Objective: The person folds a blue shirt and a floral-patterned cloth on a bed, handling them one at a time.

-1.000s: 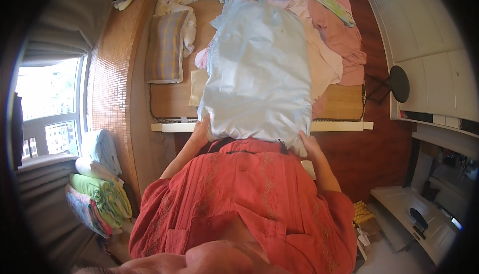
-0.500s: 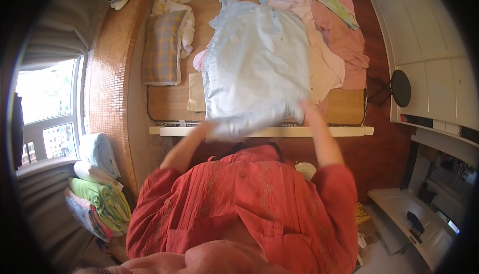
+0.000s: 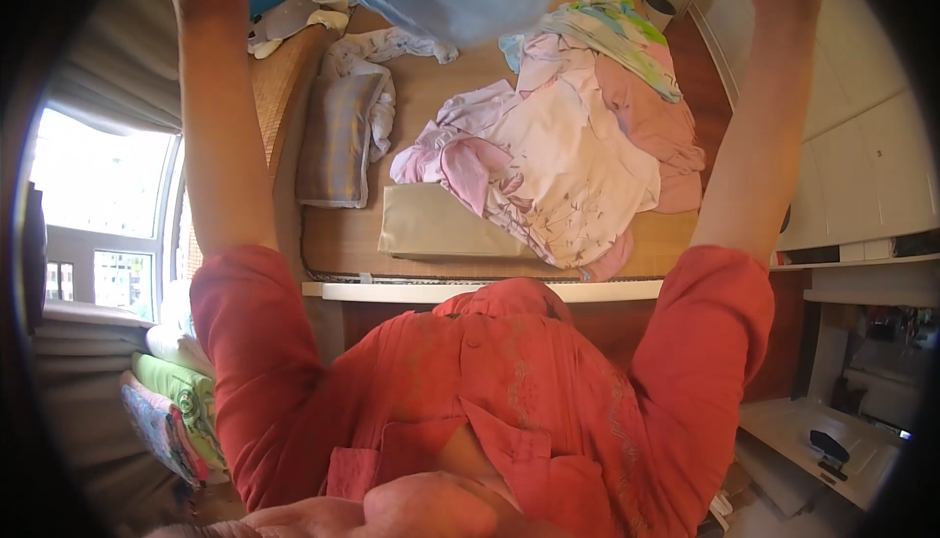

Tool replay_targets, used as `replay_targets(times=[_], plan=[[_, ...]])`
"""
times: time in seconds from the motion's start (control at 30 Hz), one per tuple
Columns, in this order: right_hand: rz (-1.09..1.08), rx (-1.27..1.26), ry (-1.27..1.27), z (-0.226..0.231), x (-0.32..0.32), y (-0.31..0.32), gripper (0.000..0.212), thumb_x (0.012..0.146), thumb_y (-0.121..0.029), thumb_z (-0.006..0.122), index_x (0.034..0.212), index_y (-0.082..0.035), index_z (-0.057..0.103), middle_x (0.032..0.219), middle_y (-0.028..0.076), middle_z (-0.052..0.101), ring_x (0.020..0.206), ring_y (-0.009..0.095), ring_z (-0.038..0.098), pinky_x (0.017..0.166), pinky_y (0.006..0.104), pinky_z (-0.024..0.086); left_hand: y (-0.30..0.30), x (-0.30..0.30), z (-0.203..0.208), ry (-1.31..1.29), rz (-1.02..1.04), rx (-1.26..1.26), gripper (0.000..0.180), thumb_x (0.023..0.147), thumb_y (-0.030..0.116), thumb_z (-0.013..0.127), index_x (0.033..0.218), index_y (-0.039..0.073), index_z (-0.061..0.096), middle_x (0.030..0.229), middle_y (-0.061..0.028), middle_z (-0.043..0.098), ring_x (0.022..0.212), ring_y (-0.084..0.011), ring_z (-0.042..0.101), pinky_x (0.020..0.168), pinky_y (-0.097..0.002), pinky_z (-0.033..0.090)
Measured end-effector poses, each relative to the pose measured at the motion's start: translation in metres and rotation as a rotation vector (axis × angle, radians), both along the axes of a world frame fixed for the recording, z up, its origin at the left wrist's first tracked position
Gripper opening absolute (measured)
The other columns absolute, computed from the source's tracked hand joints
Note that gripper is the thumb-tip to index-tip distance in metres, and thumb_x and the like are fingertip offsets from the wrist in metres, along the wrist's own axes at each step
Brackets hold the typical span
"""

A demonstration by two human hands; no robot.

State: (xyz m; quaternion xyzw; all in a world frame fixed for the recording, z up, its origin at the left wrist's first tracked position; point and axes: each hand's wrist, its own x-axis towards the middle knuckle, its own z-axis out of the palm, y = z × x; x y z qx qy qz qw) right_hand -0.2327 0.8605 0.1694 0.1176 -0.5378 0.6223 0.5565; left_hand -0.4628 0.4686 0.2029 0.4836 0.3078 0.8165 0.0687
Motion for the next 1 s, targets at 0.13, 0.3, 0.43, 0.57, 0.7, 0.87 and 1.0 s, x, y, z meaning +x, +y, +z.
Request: replay_targets(times=[0.13, 0.3, 0.43, 0.57, 0.7, 0.87, 1.0], plan=[[0.217, -0.145, -0.365, -0.083, 0.044, -0.023, 0.044, 0.090, -0.021, 0.063, 0.127, 0.000, 0.051, 0.111, 0.009, 0.063, 0.097, 0.018, 0.064, 0.082, 0.0320, 0.053, -0.045, 0.040, -0.085, -0.348, 0.522, -0.303, 0.040, 0.091, 0.019, 0.062, 0.125, 0.000, 0.052, 0.115, -0.0113, 0.062, 0.097, -0.0223, 0.065, 0.081, -0.0355, 0.055], [0.140, -0.240, -0.843, -0.234, 0.103, -0.079, 0.044, 0.091, -0.025, 0.062, 0.127, 0.000, 0.052, 0.113, 0.010, 0.063, 0.094, 0.017, 0.062, 0.079, 0.0310, 0.052, -0.110, 0.106, -0.229, -0.479, 0.678, -0.704, 0.036, 0.095, 0.024, 0.056, 0.109, -0.009, 0.060, 0.097, -0.0096, 0.065, 0.084, -0.0137, 0.060, 0.071, -0.0275, 0.049], [-0.210, 0.111, -1.437, -0.343, 0.156, -0.123, 0.029, 0.091, -0.024, 0.061, 0.106, 0.001, 0.064, 0.089, 0.002, 0.065, 0.075, 0.009, 0.058, 0.064, 0.0285, 0.048, -0.159, 0.169, -0.331, -0.456, 0.823, -0.993, 0.030, 0.096, 0.026, 0.057, 0.090, -0.004, 0.063, 0.072, 0.0025, 0.054, 0.067, -0.0040, 0.045, 0.055, -0.0245, 0.038], [-0.058, -0.260, -1.422, -0.411, 0.206, -0.152, 0.028, 0.092, -0.018, 0.057, 0.108, 0.004, 0.064, 0.087, 0.002, 0.063, 0.075, 0.010, 0.055, 0.069, 0.0274, 0.046, -0.184, 0.225, -0.415, -0.760, 0.737, -1.089, 0.032, 0.095, 0.025, 0.056, 0.101, -0.005, 0.064, 0.086, -0.0013, 0.061, 0.081, -0.0083, 0.051, 0.069, -0.0265, 0.044], [-0.042, -0.349, -1.226, -0.418, 0.217, -0.155, 0.032, 0.093, -0.020, 0.057, 0.115, 0.004, 0.061, 0.093, 0.003, 0.064, 0.079, 0.011, 0.057, 0.071, 0.0262, 0.046, -0.197, 0.234, -0.452, -1.012, 0.508, -1.036, 0.032, 0.094, 0.025, 0.059, 0.107, -0.004, 0.061, 0.092, -0.0046, 0.063, 0.081, -0.0121, 0.057, 0.069, -0.0282, 0.047], [0.305, -0.557, -1.257, -0.409, 0.222, -0.152, 0.042, 0.091, -0.023, 0.062, 0.122, 0.005, 0.055, 0.108, 0.008, 0.063, 0.095, 0.015, 0.060, 0.080, 0.0298, 0.048, -0.212, 0.223, -0.450, -1.085, 0.219, -0.923, 0.034, 0.092, 0.025, 0.061, 0.109, -0.004, 0.060, 0.096, -0.0093, 0.066, 0.084, -0.0164, 0.063, 0.071, -0.0303, 0.051], [0.653, -0.646, -1.281, -0.444, 0.245, -0.157, 0.057, 0.087, -0.018, 0.067, 0.135, 0.001, 0.043, 0.127, 0.009, 0.055, 0.110, 0.020, 0.056, 0.092, 0.0318, 0.046, -0.232, 0.226, -0.474, -1.066, 0.066, -1.149, 0.035, 0.090, 0.024, 0.064, 0.111, -0.004, 0.060, 0.098, -0.0087, 0.066, 0.084, -0.0173, 0.064, 0.073, -0.0311, 0.052]])
